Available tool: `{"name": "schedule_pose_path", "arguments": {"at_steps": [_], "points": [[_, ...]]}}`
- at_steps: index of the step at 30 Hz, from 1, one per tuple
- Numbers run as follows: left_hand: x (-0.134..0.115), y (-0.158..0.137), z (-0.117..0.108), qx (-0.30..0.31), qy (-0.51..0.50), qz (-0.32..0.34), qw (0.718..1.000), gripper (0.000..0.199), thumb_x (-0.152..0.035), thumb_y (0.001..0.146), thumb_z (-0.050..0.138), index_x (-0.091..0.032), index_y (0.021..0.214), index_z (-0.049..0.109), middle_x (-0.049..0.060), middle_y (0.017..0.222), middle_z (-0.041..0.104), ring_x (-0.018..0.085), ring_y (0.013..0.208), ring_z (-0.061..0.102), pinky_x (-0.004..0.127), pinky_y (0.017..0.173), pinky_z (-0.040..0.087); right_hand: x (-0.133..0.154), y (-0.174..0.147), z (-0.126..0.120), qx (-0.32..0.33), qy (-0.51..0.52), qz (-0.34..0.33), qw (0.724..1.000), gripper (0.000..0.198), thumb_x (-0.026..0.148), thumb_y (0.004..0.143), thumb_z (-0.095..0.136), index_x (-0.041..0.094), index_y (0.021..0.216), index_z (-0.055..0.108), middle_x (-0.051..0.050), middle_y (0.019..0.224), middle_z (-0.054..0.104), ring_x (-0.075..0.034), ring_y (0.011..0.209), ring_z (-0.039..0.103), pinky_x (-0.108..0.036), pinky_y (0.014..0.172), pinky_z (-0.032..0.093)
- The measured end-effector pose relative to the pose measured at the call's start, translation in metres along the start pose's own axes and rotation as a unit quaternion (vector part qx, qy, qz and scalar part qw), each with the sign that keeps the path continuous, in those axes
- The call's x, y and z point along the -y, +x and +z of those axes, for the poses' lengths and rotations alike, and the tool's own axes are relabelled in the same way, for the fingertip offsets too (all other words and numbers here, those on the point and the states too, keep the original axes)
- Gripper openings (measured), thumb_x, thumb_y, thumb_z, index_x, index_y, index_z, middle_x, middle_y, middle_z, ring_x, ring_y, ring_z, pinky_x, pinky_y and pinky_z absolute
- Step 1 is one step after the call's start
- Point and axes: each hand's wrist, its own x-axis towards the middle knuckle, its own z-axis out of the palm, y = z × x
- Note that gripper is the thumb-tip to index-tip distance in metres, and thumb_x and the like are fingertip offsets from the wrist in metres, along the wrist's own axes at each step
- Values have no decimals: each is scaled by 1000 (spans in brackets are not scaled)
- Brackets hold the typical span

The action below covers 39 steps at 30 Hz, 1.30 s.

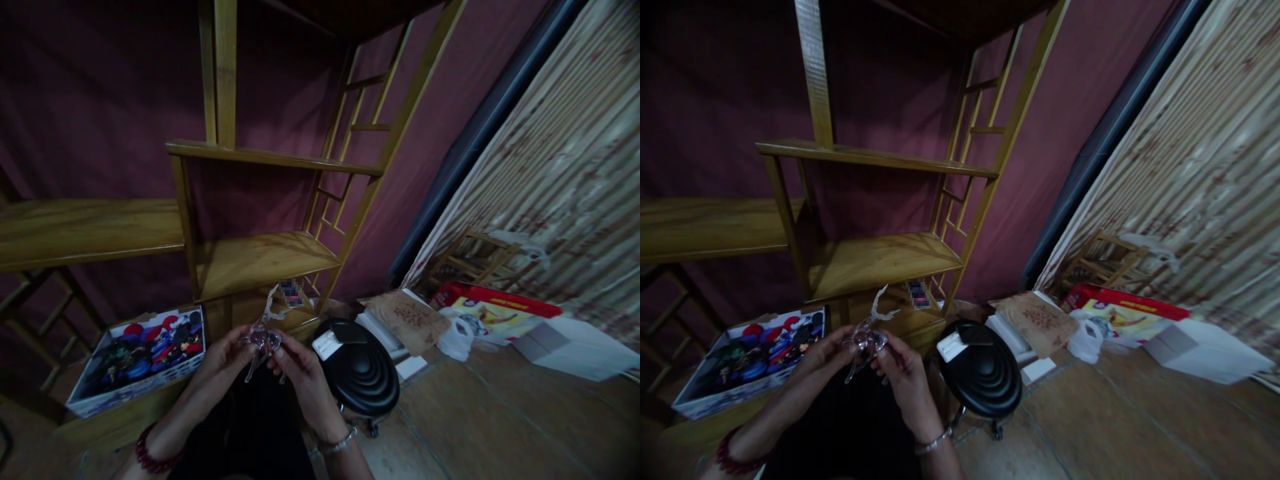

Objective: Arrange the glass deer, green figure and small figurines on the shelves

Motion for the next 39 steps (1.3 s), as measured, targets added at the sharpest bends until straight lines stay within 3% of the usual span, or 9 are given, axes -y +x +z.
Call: {"name": "schedule_pose_path", "arguments": {"at_steps": [10,16,20,25,30,34,39], "points": [[5,-4,-16,-7,13,-28,999,41,-44,68,62,-19,100,55,5,100,64,19,88,59,25,74,46,2,6,18,54,-33,1,998,37,42,82,51,21,111,59,-3,78,61,-11,67,49,-21,57,38],[22,-9,-29,-59,52,-60,995,42,-48,66,62,-18,96,56,5,91,65,19,82,59,25,66,45,-12,7,31,121,-47,16,991,41,45,81,51,22,114,57,-3,87,60,-10,67,50,-20,57,39],[32,-20,-43,-56,79,-91,991,37,-47,68,60,-18,91,58,2,83,64,17,74,57,24,63,43,-24,4,42,147,-58,39,987,42,48,82,48,20,113,57,-3,85,59,-9,66,50,-19,55,39],[40,-40,-61,-110,42,-115,986,29,-40,64,66,-20,85,62,1,82,64,20,82,57,26,69,43,-41,2,59,179,-50,69,980,41,49,80,49,18,104,61,-2,78,57,-9,63,49,-18,54,39],[46,-54,-78,-243,-16,-168,955,37,-33,52,75,-21,86,65,3,97,66,25,101,53,28,79,42,-57,9,83,198,-64,82,975,38,48,80,48,19,97,64,0,70,56,-9,59,50,-19,53,38],[52,-51,-94,-250,-25,-157,955,43,-36,53,74,-18,91,64,4,88,67,24,91,57,27,73,43,-72,24,102,209,-34,118,970,40,51,77,51,21,100,63,1,70,57,-9,57,50,-18,49,35],[63,-34,-111,-294,-41,-145,944,47,-36,54,73,-15,94,63,3,77,66,18,71,58,26,64,43,-103,44,118,177,-37,107,978,40,48,73,58,23,103,62,0,74,59,-11,58,51,-20,50,38]]}}
